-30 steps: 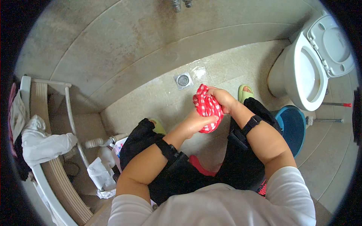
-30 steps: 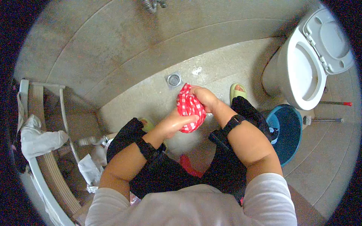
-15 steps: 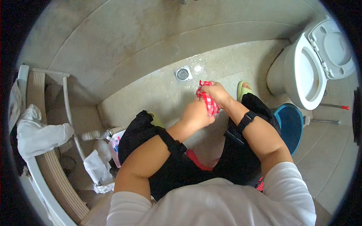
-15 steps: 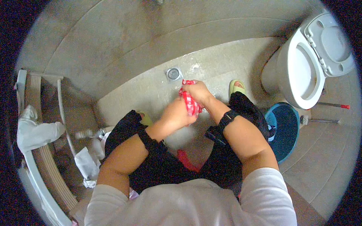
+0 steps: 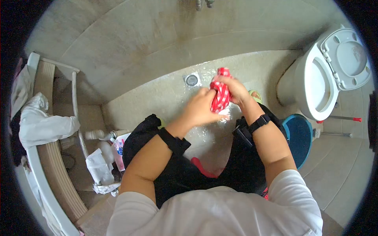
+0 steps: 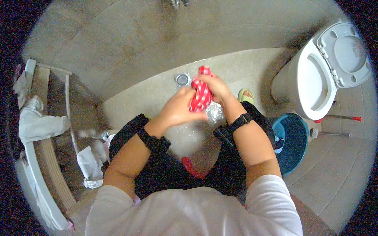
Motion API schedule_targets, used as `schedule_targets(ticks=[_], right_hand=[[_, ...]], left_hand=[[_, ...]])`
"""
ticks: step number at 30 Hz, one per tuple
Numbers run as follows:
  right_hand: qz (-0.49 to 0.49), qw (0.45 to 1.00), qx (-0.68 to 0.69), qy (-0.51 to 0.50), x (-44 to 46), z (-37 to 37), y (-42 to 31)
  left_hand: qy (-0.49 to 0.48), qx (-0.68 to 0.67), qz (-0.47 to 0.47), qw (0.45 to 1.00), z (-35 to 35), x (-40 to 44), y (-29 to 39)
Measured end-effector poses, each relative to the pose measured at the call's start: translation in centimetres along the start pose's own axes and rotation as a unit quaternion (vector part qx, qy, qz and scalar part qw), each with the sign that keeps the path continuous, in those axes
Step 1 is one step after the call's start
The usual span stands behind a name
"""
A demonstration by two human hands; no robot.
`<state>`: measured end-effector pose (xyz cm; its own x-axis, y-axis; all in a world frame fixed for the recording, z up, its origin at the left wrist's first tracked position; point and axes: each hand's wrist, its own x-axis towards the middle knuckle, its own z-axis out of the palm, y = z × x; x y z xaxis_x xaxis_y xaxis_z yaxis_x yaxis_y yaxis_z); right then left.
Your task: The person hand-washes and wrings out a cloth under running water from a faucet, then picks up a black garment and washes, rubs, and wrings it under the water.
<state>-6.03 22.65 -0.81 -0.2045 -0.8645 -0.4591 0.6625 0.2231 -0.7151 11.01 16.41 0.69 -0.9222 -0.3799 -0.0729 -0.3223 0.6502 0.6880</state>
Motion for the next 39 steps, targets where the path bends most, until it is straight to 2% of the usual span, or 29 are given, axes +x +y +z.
schedule_targets(ticks=[1, 2, 3, 4, 5, 6, 8, 9, 10, 12, 13, 14, 16, 17, 18, 19, 20, 21, 22, 24, 25, 29, 30, 32, 33, 34, 37, 38, 39], right_hand=[[-0.079, 0.996, -0.011, 0.025, -0.6, 1.1, -1.4], [-0.085, 0.996, -0.013, 0.022, -0.7, 1.6, -2.2], [-0.163, 0.985, -0.037, 0.041, -0.8, 1.9, -2.7], [-0.239, 0.967, -0.058, 0.061, -0.9, 2.4, -3.0], [-0.283, 0.949, -0.113, 0.079, -1.0, 3.0, -3.0], [-0.335, 0.916, -0.179, 0.125, -1.4, 4.1, -2.9], [-0.378, 0.898, -0.206, 0.090, -2.4, 6.0, -3.1], [-0.387, 0.893, -0.205, 0.108, -2.3, 6.0, -2.8], [-0.388, 0.892, -0.204, 0.109, -1.8, 5.6, -2.6], [-0.303, 0.946, 0.006, 0.112, -1.1, 4.9, -2.1], [-0.287, 0.947, 0.096, 0.111, -1.0, 5.1, -1.7], [-0.287, 0.946, 0.097, 0.116, -0.7, 5.0, -1.4], [-0.128, 0.941, 0.299, 0.090, -0.1, 4.4, -1.0], [-0.083, 0.945, 0.307, 0.079, 0.0, 3.8, -1.0], [-0.082, 0.945, 0.306, 0.083, 0.0, 3.7, -1.4], [-0.027, 0.953, 0.296, 0.062, 0.0, 3.6, -1.8], [0.029, 0.957, 0.287, 0.039, 0.1, 3.7, -2.1], [0.068, 0.956, 0.287, -0.003, 0.5, 3.3, -1.9], [0.071, 0.955, 0.287, 0.000, 0.8, 2.8, -1.7], [0.131, 0.953, 0.250, -0.111, 1.4, 2.3, -1.2], [0.170, 0.948, 0.234, -0.133, 1.9, 2.2, -1.0], [0.228, 0.943, 0.151, -0.190, 2.8, 1.8, -0.1], [0.234, 0.942, 0.152, -0.188, 2.6, 2.1, -0.1], [0.206, 0.968, -0.016, -0.146, 2.1, 2.5, 0.1], [0.214, 0.966, -0.015, -0.146, 1.8, 2.8, 0.2], [0.211, 0.965, -0.077, -0.135, 1.5, 3.2, 0.4], [0.181, 0.943, -0.261, -0.098, 0.2, 5.4, 0.1], [0.186, 0.942, -0.260, -0.100, 0.1, 5.3, 0.7], [0.175, 0.927, -0.317, -0.092, 0.3, 5.0, 1.2]], left_hand=[[0.065, -0.105, 0.033, 0.992, -0.5, 0.7, -0.5], [0.070, -0.101, 0.038, 0.992, -0.6, 1.4, -0.6], [0.163, -0.364, -0.062, 0.915, -1.0, 1.9, -0.2], [0.239, -0.593, -0.155, 0.753, -1.6, 2.4, 0.1], [0.141, -0.638, -0.277, 0.704, -0.6, 2.8, -1.9], [0.145, -0.638, -0.274, 0.704, -1.4, 2.8, -0.9], [-0.016, -0.804, -0.323, 0.499, -3.4, 2.3, 2.0], [-0.003, -0.823, -0.277, 0.495, -3.8, 2.7, 1.8], [-0.003, -0.823, -0.277, 0.497, -3.9, 3.1, 1.8], [0.169, -0.784, -0.235, 0.549, -3.9, 4.0, 2.2], [0.196, -0.796, -0.206, 0.534, -3.4, 4.6, 1.2], [0.192, -0.797, -0.208, 0.534, -3.0, 4.8, 1.0], [0.313, -0.591, -0.088, 0.738, -2.1, 5.1, 1.1], [0.344, -0.493, -0.076, 0.795, -1.6, 5.3, 1.0], [0.342, -0.496, -0.078, 0.794, -1.7, 5.2, 1.3], [0.374, -0.329, 0.023, 0.867, -2.2, 4.8, 1.8], [0.389, -0.145, 0.123, 0.902, -2.8, 4.4, 2.4], [0.364, -0.125, 0.152, 0.911, -2.8, 4.1, 2.8], [0.362, -0.128, 0.148, 0.911, -2.8, 3.8, 2.9], [0.319, -0.046, 0.239, 0.916, -2.8, 3.3, 3.1], [0.311, -0.050, 0.242, 0.918, -2.7, 2.7, 3.5], [0.270, -0.025, 0.259, 0.927, -2.4, 0.8, 3.7], [0.269, -0.027, 0.253, 0.929, -2.1, 0.5, 3.6], [0.255, -0.007, 0.273, 0.927, -1.2, -0.3, 3.4], [0.264, -0.014, 0.281, 0.923, -0.6, -0.5, 3.2], [0.263, -0.014, 0.273, 0.925, 0.0, -1.0, 3.0], [0.233, -0.005, 0.290, 0.928, 1.6, -2.4, 2.6], [0.233, -0.007, 0.285, 0.930, 2.1, -2.8, 2.4], [0.219, 0.007, 0.276, 0.936, 2.5, -3.1, 2.2]])
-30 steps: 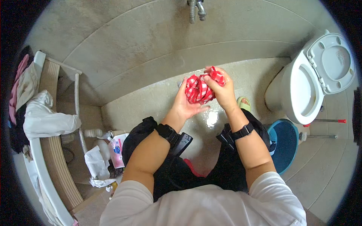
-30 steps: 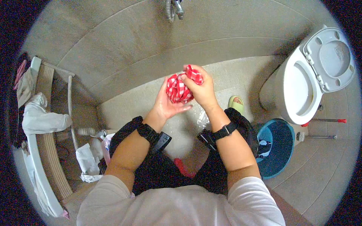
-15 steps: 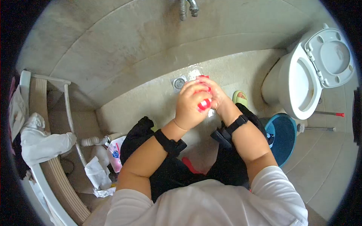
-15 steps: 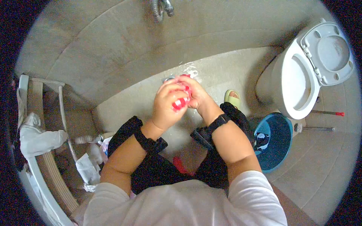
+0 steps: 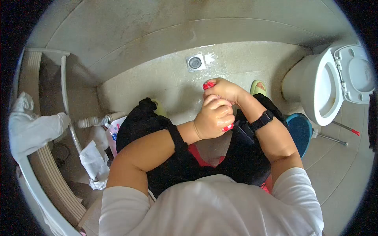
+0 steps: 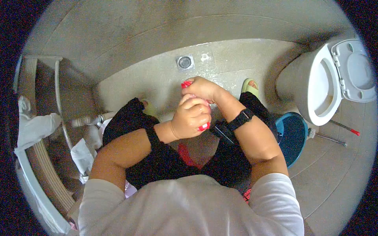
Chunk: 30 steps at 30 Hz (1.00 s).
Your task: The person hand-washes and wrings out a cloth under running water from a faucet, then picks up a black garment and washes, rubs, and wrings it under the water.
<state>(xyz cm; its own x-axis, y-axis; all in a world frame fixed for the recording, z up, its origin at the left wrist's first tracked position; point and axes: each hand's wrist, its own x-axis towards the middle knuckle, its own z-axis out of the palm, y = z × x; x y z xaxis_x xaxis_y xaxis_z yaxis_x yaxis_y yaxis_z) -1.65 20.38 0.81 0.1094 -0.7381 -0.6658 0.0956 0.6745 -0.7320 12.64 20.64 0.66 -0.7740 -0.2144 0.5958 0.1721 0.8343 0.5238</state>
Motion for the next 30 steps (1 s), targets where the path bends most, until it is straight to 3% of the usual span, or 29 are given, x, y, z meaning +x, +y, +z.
schedule_targets(ticks=[1, 5, 7, 8, 10, 11, 13, 14, 16, 17, 19, 20, 21, 22, 23, 24, 25, 26, 27, 29, 30], right_hand=[[0.001, 0.998, -0.057, 0.020, 0.3, 0.0, 0.6], [-0.019, 0.995, -0.060, 0.081, 0.7, -1.0, 2.1], [-0.032, 0.956, 0.262, 0.124, 0.3, -1.9, 2.1], [-0.035, 0.957, 0.260, 0.126, 0.5, -2.5, 1.8], [-0.202, 0.866, 0.394, 0.232, 0.6, -3.4, 1.4], [-0.208, 0.867, 0.390, 0.231, 0.5, -3.8, 1.3], [-0.357, 0.831, 0.154, 0.397, 0.1, -2.8, 0.4], [-0.384, 0.810, 0.048, 0.441, -0.3, -2.3, 0.1], [-0.435, 0.776, 0.000, 0.457, -1.2, -0.2, -0.8], [-0.459, 0.757, -0.033, 0.464, -1.6, 0.6, -1.1], [-0.452, 0.770, 0.037, 0.449, -1.9, 1.0, -1.8], [-0.437, 0.778, 0.253, 0.374, -1.4, 0.5, -1.8], [-0.399, 0.745, 0.456, 0.280, -0.8, -0.2, -1.6], [-0.368, 0.761, 0.483, 0.229, -0.6, -1.1, -1.4], [-0.365, 0.760, 0.484, 0.235, 0.0, -1.7, -1.1], [-0.307, 0.761, 0.547, 0.164, 0.3, -2.0, -0.8], [-0.247, 0.751, 0.605, 0.093, 0.3, -2.3, -0.5], [-0.194, 0.779, 0.594, 0.045, 0.3, -2.8, -0.4], [-0.191, 0.775, 0.600, 0.052, -0.3, -2.9, -0.2], [-0.135, 0.809, 0.566, -0.079, -1.1, -2.8, -0.8], [-0.116, 0.823, 0.542, -0.125, -0.9, -2.5, -0.3]], left_hand=[[-0.018, 0.009, -0.006, 1.000, 0.2, -0.4, 0.1], [-0.030, -0.022, -0.016, 0.999, 0.4, 0.0, -1.8], [0.009, -0.055, -0.073, 0.996, -0.3, 1.1, -3.3], [0.059, -0.068, -0.148, 0.985, -0.4, 1.7, -4.1], [0.110, -0.166, -0.291, 0.936, -1.3, 2.9, -5.4], [0.147, -0.480, -0.482, 0.718, -1.1, 3.1, -5.0], [0.103, -0.621, -0.635, 0.448, -3.4, 4.6, -5.6], [0.106, -0.620, -0.632, 0.454, -3.5, 4.9, -5.9], [0.127, -0.665, -0.625, 0.388, -2.8, 4.9, -6.6], [0.153, -0.679, -0.588, 0.411, -2.2, 5.0, -7.1], [0.222, -0.690, -0.495, 0.479, -1.7, 5.8, -7.9], [0.219, -0.690, -0.496, 0.479, -1.3, 6.0, -8.2], [0.262, -0.621, -0.478, 0.563, -1.5, 6.7, -7.7], [0.303, -0.544, -0.456, 0.636, -1.6, 7.1, -7.0], [0.299, -0.546, -0.460, 0.633, -1.8, 7.4, -6.4], [0.285, -0.373, -0.395, 0.790, -1.8, 7.6, -5.8], [0.250, -0.183, -0.304, 0.901, -1.8, 7.7, -5.1], [0.214, -0.119, -0.213, 0.946, -2.1, 7.7, -4.9], [0.207, -0.126, -0.217, 0.946, -2.4, 7.7, -4.2], [0.097, -0.045, -0.122, 0.987, -3.5, 7.6, -2.9], [0.075, -0.059, -0.130, 0.987, -3.8, 7.3, -2.1]])
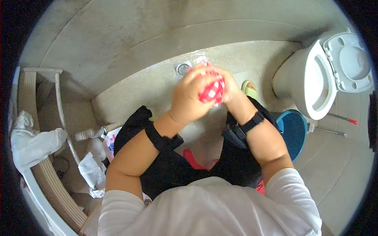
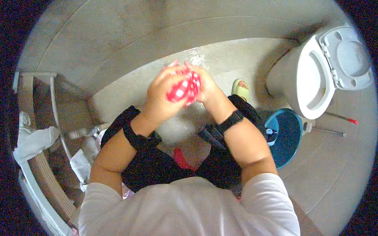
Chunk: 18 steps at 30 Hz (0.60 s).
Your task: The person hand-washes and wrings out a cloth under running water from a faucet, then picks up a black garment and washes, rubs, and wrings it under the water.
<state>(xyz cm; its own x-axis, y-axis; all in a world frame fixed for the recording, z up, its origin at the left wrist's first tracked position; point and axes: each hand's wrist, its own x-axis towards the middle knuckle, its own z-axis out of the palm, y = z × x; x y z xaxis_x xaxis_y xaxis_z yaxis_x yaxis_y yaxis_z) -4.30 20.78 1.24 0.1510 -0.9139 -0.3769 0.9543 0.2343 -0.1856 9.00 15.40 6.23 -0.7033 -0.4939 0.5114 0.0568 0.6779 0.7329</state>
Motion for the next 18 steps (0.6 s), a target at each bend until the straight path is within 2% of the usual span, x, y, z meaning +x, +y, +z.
schedule_targets(ticks=[1, 3, 4, 6, 7, 9, 11, 13, 14, 17, 18], right_hand=[[0.006, 1.000, 0.001, 0.000, 0.0, -1.2, 0.6], [0.118, 0.992, 0.038, -0.014, -0.3, -3.2, 1.8], [0.121, 0.992, 0.041, -0.011, -0.4, -3.7, 2.2], [0.217, 0.973, 0.077, -0.006, -0.8, -4.0, 3.1], [0.219, 0.972, 0.080, -0.002, -1.1, -3.6, 3.3], [0.215, 0.963, -0.079, 0.143, -1.9, -3.0, 4.2], [0.223, 0.960, -0.102, 0.139, -2.0, -3.7, 5.8], [0.194, 0.936, -0.216, 0.200, -2.6, -2.5, 6.9], [0.180, 0.899, -0.349, 0.194, -3.4, -1.6, 6.8], [0.193, 0.881, -0.372, 0.221, -3.7, -3.5, 8.8], [0.219, 0.895, -0.319, 0.223, -4.1, -3.2, 8.9]], left_hand=[[0.002, 0.003, -0.005, 1.000, 0.1, -0.7, 0.4], [-0.034, -0.036, 0.037, 0.998, 0.4, -2.0, 0.8], [-0.035, -0.036, 0.031, 0.998, 0.5, -2.7, 1.0], [-0.085, -0.035, 0.035, 0.995, 0.8, -4.2, 1.5], [-0.085, -0.038, 0.030, 0.995, 0.9, -4.8, 1.4], [-0.111, -0.042, 0.045, 0.992, 1.2, -6.1, 1.6], [-0.122, -0.052, 0.043, 0.990, 1.3, -7.4, 1.9], [-0.153, -0.050, 0.054, 0.986, 1.4, -8.7, 2.2], [-0.163, -0.047, 0.073, 0.983, 1.5, -9.2, 2.3], [-0.180, -0.052, 0.074, 0.979, 2.0, -11.1, 2.6], [-0.183, -0.056, 0.069, 0.979, 2.1, -11.6, 2.8]])
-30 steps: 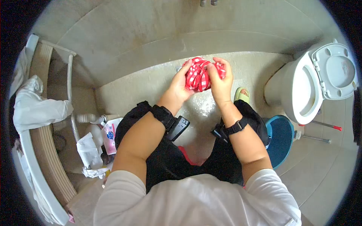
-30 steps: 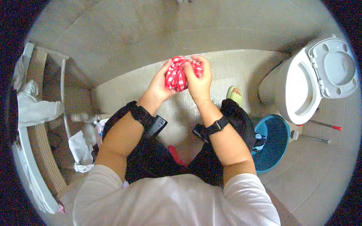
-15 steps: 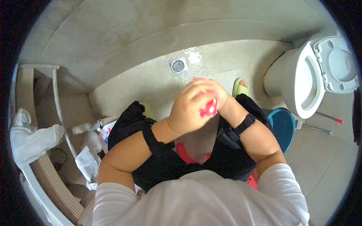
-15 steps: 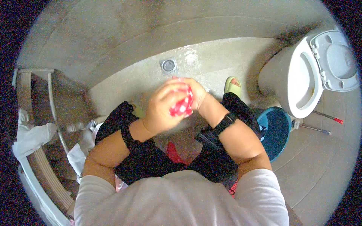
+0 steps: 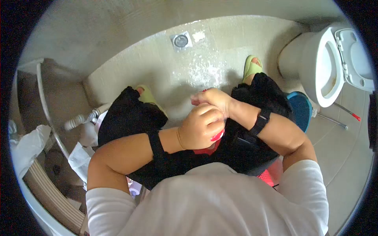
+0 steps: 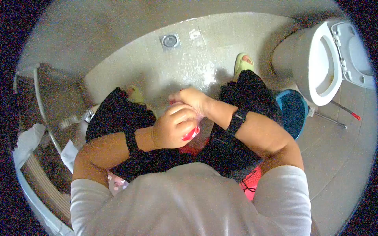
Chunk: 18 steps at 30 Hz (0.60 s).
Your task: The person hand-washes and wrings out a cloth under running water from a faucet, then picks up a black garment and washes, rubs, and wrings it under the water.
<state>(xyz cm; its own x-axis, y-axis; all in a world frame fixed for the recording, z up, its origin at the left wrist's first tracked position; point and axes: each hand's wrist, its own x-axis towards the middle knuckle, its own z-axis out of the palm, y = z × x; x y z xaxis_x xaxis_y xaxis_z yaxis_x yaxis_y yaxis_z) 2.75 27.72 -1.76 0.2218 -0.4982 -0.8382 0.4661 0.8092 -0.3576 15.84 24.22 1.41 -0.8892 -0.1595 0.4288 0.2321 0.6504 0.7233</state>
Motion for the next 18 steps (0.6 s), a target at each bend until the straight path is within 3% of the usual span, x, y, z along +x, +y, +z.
schedule_targets(ticks=[1, 3, 10, 12, 15, 16, 18], right_hand=[[0.005, 1.000, 0.006, 0.001, 0.5, -0.2, 0.8], [-0.051, 0.985, -0.160, 0.035, 1.4, -0.3, 1.7], [-0.016, 0.992, -0.099, 0.071, 1.0, -0.1, 2.2], [-0.019, 0.993, -0.097, 0.067, 1.3, -0.7, 1.6], [-0.068, 0.994, -0.066, 0.058, 2.0, -2.9, -0.4], [-0.094, 0.995, 0.038, 0.015, 2.0, -3.8, -1.4], [-0.156, 0.969, 0.189, -0.038, 0.7, -3.9, -4.1]], left_hand=[[-0.010, -0.008, 0.001, 1.000, 0.3, -0.4, 0.2], [-0.023, -0.017, 0.003, 1.000, 0.6, -0.7, 0.2], [-0.030, 0.005, 0.031, 0.999, 1.8, -1.5, 0.2], [-0.086, 0.028, 0.020, 0.996, 2.0, -1.0, -0.5], [-0.030, 0.061, 0.044, 0.997, 0.5, 1.5, -1.3], [-0.024, 0.072, 0.059, 0.995, -0.3, 2.9, -1.6], [0.089, 0.055, -0.008, 0.994, -2.3, 5.5, -2.5]])
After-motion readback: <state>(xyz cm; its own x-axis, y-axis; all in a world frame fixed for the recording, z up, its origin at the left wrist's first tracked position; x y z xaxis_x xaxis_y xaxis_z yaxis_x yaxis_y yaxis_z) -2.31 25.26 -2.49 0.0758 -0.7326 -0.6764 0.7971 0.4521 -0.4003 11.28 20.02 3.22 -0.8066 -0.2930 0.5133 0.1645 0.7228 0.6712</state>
